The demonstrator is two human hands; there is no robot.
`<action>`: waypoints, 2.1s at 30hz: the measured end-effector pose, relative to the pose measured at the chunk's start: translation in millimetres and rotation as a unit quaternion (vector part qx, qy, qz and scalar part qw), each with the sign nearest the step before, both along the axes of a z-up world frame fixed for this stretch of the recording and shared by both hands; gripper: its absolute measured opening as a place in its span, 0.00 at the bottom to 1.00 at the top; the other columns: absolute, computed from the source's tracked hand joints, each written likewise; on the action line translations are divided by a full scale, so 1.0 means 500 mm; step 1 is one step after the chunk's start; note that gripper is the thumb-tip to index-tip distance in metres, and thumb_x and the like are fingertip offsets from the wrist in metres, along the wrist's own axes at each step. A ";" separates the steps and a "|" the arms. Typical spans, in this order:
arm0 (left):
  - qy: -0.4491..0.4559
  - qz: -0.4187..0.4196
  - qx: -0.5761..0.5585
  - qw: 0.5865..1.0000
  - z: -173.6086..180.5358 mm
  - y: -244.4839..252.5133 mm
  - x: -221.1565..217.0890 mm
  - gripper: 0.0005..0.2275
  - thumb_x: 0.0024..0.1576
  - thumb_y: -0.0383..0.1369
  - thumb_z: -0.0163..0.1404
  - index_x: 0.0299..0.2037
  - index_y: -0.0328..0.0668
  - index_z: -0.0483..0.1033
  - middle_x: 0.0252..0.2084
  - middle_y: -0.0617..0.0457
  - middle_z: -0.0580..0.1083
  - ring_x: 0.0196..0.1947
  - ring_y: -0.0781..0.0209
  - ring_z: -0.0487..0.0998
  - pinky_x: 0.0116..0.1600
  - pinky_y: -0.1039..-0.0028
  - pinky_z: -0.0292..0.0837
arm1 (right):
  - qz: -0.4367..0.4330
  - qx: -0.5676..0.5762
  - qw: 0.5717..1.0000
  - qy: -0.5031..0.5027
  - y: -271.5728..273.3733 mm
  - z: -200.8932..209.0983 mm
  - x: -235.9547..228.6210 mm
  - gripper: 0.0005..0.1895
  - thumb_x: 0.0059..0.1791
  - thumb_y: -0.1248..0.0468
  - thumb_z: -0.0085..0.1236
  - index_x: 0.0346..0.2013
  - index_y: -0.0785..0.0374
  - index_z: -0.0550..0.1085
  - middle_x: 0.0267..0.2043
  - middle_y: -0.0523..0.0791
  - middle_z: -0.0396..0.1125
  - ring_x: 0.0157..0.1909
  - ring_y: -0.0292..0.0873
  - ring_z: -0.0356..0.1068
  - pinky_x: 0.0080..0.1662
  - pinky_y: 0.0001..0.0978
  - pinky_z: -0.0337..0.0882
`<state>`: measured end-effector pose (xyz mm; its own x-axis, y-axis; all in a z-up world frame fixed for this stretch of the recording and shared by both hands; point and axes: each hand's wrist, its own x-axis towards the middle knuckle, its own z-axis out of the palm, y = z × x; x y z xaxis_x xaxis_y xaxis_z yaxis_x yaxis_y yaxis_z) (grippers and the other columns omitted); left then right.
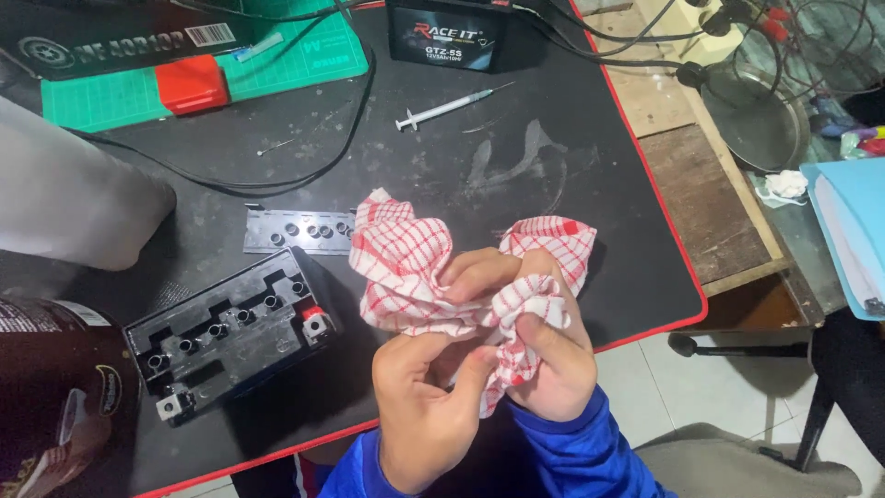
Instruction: Using a syringe to fill the cells of a lead-acid battery with electrolyte liquid and wiping the tools with a cloth.
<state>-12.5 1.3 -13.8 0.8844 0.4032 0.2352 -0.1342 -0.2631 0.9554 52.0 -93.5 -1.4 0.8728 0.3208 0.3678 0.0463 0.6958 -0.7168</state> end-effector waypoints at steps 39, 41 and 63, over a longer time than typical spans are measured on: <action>-0.046 -0.055 0.027 0.997 0.017 0.003 0.003 0.05 0.57 0.30 0.55 0.35 0.36 0.79 0.20 0.54 0.74 0.18 0.64 0.70 0.27 0.74 0.67 | -0.038 -0.093 0.995 0.025 -0.017 0.005 -0.008 0.10 0.52 0.62 0.49 0.39 0.67 0.66 0.55 0.65 0.68 0.61 0.58 0.67 0.58 0.46 0.70; -0.044 -0.077 0.040 0.995 0.028 0.006 0.005 0.05 0.59 0.30 0.52 0.35 0.37 0.78 0.22 0.52 0.74 0.19 0.61 0.71 0.29 0.72 0.67 | -0.033 -0.086 0.994 0.055 -0.017 0.007 -0.009 0.08 0.52 0.62 0.49 0.37 0.66 0.65 0.55 0.65 0.68 0.59 0.57 0.68 0.58 0.45 0.69; 0.016 -0.082 -0.037 0.996 0.013 0.003 0.009 0.16 0.62 0.32 0.48 0.21 0.43 0.61 0.18 0.60 0.56 0.21 0.68 0.54 0.28 0.71 0.50 | -0.001 -0.128 0.991 0.042 -0.003 0.027 -0.005 0.09 0.53 0.62 0.47 0.39 0.67 0.65 0.54 0.63 0.69 0.65 0.61 0.65 0.65 0.52 0.67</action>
